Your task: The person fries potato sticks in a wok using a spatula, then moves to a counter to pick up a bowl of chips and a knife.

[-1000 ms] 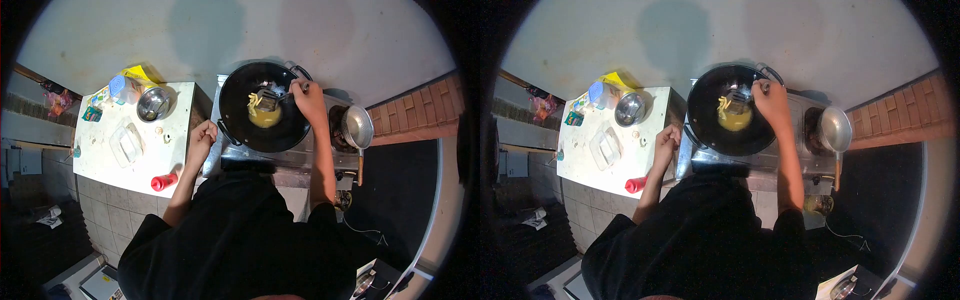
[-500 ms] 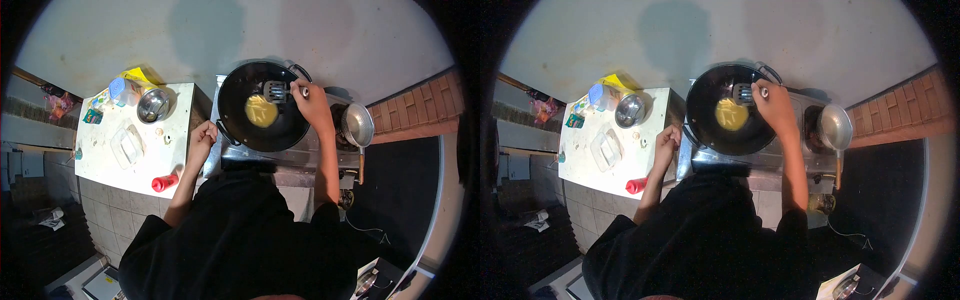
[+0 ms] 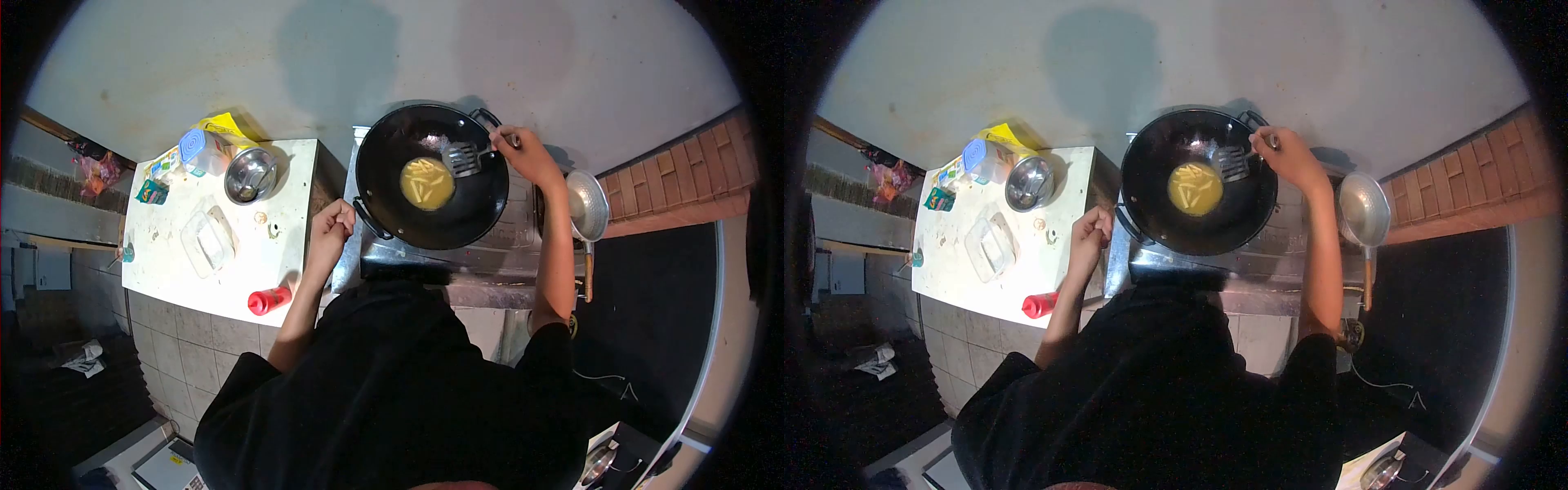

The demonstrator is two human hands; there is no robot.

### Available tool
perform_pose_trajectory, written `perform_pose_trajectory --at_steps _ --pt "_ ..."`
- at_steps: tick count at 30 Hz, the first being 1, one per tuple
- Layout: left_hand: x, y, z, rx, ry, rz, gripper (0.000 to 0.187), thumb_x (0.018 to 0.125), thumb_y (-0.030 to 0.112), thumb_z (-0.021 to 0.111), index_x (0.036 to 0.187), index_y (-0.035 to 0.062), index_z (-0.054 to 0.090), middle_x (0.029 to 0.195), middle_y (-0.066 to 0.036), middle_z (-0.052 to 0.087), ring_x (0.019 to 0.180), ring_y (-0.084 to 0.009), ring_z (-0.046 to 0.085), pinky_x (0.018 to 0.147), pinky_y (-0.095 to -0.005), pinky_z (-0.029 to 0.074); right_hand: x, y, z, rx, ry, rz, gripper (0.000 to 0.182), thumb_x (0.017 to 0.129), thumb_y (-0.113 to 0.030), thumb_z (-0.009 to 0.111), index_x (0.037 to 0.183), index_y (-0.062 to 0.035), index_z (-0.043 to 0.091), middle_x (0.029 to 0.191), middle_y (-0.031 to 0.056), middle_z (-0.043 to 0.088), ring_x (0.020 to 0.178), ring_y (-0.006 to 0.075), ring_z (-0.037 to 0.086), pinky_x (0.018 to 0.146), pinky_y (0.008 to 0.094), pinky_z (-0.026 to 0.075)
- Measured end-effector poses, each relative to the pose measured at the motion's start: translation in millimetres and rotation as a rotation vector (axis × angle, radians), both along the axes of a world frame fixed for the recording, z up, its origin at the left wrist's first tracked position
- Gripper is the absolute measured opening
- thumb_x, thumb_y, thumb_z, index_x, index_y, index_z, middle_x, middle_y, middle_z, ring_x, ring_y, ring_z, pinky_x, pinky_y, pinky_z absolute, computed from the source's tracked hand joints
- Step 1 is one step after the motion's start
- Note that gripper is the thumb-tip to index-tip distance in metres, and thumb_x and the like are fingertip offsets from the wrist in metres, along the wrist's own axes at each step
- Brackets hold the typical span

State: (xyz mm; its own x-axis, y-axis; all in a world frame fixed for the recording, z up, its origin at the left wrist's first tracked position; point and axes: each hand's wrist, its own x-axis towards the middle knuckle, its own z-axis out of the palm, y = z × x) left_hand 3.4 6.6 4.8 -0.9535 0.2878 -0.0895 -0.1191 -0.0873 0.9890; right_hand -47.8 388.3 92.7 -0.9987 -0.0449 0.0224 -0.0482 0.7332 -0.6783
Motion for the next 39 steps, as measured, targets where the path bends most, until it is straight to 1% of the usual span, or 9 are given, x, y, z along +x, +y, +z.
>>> perform_pose_trajectory --at_steps 2,5,10,14,26,34,35,38,39 --pt "0 -1 -2 0.005 0.002 0.022 0.026 0.07 -0.011 0.031 0.077 0.0043 0.051 0.061 0.003 0.04 0.056 -0.005 0.034 0.051 -0.0233 0.023 -4 6 -17 -0.111 -0.045 0.035 0.033 0.097 -0.031 0.056 0.084 -0.0009 0.062 0.07 0.003 0.055 0.069 0.0107 0.047 0.067 0.0304 0.042" --pt "0 -3 -4 0.007 0.005 0.03 0.027 0.068 -0.011 0.03 0.076 0.0043 0.051 0.06 0.003 0.04 0.055 -0.0051 0.033 0.051 -0.0233 0.023 -7 6 -46 -0.218 -0.007 0.086 0.033 0.097 -0.029 0.055 0.08 -0.0019 0.06 0.072 -0.0009 0.055 0.072 0.0089 0.047 0.069 0.0284 0.041" --pt "0 -2 -3 0.011 0.007 0.039 0.027 0.067 -0.011 0.03 0.076 0.0041 0.051 0.059 0.003 0.039 0.054 -0.0051 0.033 0.05 -0.0234 0.022 6 -26 -36 -0.466 -0.151 -0.102 0.027 0.093 -0.025 0.054 0.072 -0.0084 0.06 0.056 -0.0057 0.044 0.048 0.0039 0.039 0.043 0.0225 0.028" --pt "1 -2 0 0.009 0.002 0.043 0.027 0.067 -0.011 0.03 0.076 0.0039 0.05 0.058 0.003 0.039 0.054 -0.005 0.033 0.05 -0.0236 0.022 10 -29 -33 -0.482 -0.164 -0.081 0.023 0.093 -0.023 0.053 0.076 -0.008 0.058 0.057 -0.0077 0.042 0.049 0.0011 0.035 0.044 0.0201 0.026" --pt "-1 1 -4 0.016 0.012 0.018 0.026 0.071 -0.012 0.031 0.077 0.0043 0.05 0.058 0.003 0.039 0.053 -0.0046 0.032 0.05 -0.0235 0.022 30 -69 14 -0.186 0.128 -0.134 0.028 0.09 -0.021 0.054 0.074 0.0022 0.058 0.057 0.0087 0.044 0.056 0.0135 0.043 0.056 0.0334 0.036" --pt "0 -2 -4 0.007 0.037 0.017 0.026 0.072 -0.011 0.031 0.077 0.0049 0.051 0.058 0.003 0.039 0.053 -0.0046 0.033 0.05 -0.0235 0.022 41 -87 41 -0.105 0.214 -0.078 0.028 0.091 -0.021 0.055 0.079 0.0042 0.058 0.063 0.0223 0.048 0.055 0.0332 0.042 0.057 0.041 0.038" --pt "0 -2 -4 0.01 0.043 0.015 0.026 0.072 -0.011 0.031 0.077 0.0049 0.051 0.058 0.003 0.04 0.053 -0.0047 0.033 0.05 -0.0235 0.022 44 -87 45 -0.104 0.215 -0.078 0.028 0.091 -0.021 0.055 0.079 0.0042 0.058 0.063 0.0223 0.048 0.055 0.0332 0.042 0.057 0.041 0.038" --pt "1 -2 -1 0.018 0.033 0.016 0.025 0.072 -0.01 0.032 0.077 0.005 0.051 0.058 0.003 0.04 0.054 -0.0048 0.034 0.05 -0.0235 0.022 51 -86 54 -0.006 0.137 -0.099 0.03 0.092 -0.023 0.057 0.085 0.0059 0.062 0.065 0.0136 0.058 0.061 0.0142 0.052 0.061 0.0323 0.043" --pt "1 -1 0 0.022 0.017 0.021 0.025 0.072 -0.01 0.032 0.077 0.005 0.051 0.059 0.003 0.041 0.054 -0.0049 0.034 0.05 -0.0234 0.023 53 -85 55 -0.018 0.157 -0.141 0.03 0.091 -0.024 0.057 0.084 0.0048 0.063 0.066 0.0185 0.057 0.062 0.0269 0.054 0.062 0.0367 0.044"
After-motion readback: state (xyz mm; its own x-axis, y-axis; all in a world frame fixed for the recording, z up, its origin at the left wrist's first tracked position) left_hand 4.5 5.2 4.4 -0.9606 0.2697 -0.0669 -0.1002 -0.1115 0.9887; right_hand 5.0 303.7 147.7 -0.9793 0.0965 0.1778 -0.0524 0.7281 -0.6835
